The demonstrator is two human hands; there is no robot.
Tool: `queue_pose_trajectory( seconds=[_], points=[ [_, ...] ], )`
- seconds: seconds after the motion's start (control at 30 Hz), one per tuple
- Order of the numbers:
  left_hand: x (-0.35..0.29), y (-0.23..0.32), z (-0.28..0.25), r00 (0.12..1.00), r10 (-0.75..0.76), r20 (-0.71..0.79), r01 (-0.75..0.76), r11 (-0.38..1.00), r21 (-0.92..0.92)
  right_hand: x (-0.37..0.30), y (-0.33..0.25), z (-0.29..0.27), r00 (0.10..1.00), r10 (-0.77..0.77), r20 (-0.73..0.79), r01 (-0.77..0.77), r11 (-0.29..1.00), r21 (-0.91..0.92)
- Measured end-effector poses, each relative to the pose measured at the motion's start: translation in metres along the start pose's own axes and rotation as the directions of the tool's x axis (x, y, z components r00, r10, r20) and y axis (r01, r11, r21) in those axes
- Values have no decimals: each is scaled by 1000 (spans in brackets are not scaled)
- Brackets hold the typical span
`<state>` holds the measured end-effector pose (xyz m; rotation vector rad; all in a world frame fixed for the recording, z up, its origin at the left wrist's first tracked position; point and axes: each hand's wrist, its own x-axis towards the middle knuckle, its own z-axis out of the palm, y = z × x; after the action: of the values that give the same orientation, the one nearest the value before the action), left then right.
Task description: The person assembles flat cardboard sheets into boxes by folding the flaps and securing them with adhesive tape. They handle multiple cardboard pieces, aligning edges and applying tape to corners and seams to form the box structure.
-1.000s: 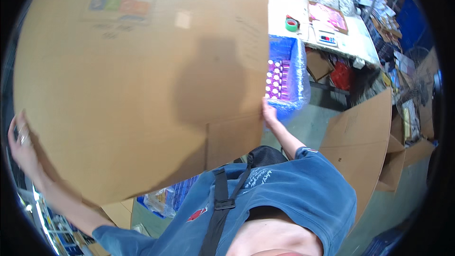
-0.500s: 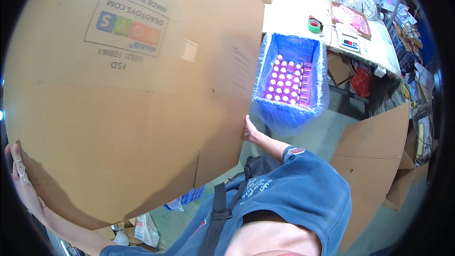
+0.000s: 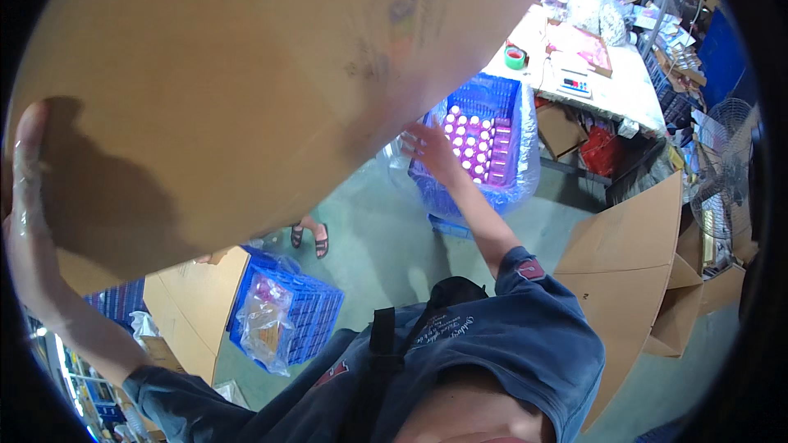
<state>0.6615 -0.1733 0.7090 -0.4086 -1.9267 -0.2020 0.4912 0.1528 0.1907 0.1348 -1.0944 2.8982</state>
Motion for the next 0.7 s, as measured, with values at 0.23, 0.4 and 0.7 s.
queue_pose_trajectory(
  seconds=[0.23, 0.4, 0.7],
  points=[
    [-48, -16, -20, 797, 594, -110, -601, 760, -248, -135, -158, 82, 913, -407, -36, 409, 906, 110],
    [-111, -30, -10, 592, 787, -173, -797, 540, -270, -248, -169, 135, 840, -539, -59, 519, 768, 376],
    [-312, -29, 0, 623, 739, -256, -781, 574, -245, -392, -102, 165, 816, -405, -412, 460, 887, 40]
  ],
)
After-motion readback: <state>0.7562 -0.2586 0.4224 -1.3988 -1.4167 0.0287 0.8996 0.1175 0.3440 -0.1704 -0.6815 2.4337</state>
